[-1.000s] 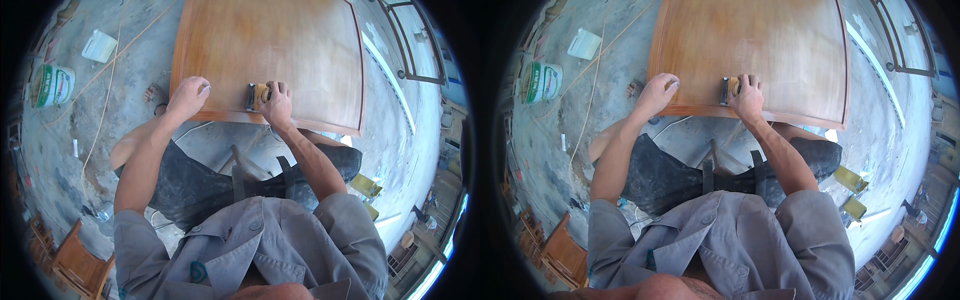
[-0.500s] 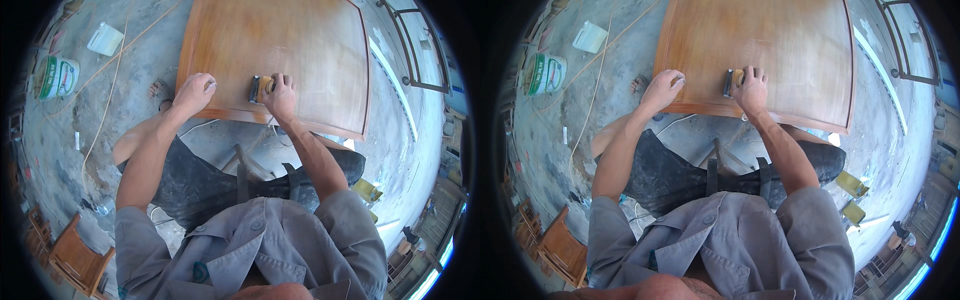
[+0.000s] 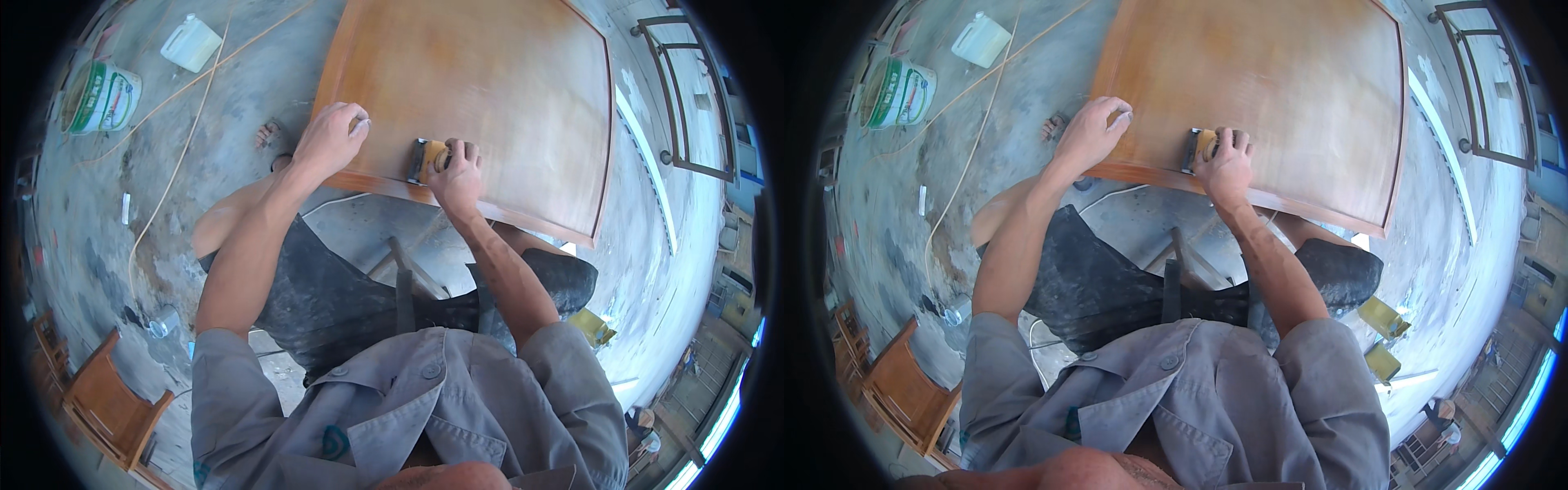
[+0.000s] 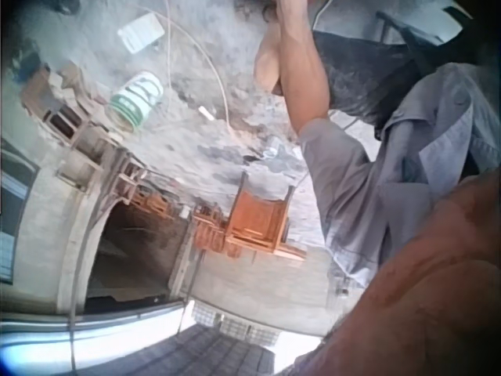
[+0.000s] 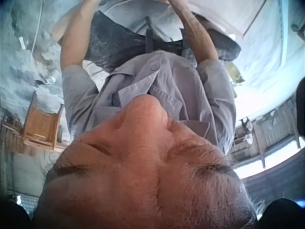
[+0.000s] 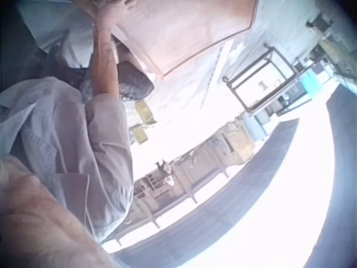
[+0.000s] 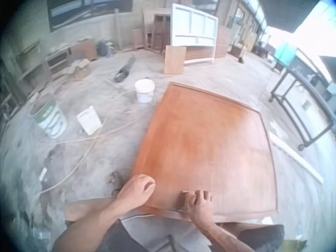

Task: The person uses an electric sander to smooth the surface of a large wooden panel. They move the sander across the panel in a systematic manner, covering different areas to even out the finish.

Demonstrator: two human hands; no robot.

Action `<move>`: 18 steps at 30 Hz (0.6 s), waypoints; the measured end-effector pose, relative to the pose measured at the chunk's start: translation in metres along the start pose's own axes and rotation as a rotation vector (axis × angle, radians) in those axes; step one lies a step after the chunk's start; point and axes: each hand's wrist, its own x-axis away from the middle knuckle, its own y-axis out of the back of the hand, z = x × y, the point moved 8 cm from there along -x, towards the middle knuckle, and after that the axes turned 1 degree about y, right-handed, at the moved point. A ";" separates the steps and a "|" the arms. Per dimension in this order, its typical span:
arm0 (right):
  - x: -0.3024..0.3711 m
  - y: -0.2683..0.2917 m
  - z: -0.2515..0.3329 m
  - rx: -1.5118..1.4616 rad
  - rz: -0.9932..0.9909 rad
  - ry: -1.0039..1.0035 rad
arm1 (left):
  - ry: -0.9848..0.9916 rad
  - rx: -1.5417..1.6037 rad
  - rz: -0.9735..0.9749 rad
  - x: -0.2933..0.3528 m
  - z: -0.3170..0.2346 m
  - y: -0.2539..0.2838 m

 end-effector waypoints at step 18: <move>-0.005 -0.026 0.048 -0.029 0.084 -0.028 | 0.004 0.051 -0.095 0.002 0.011 0.007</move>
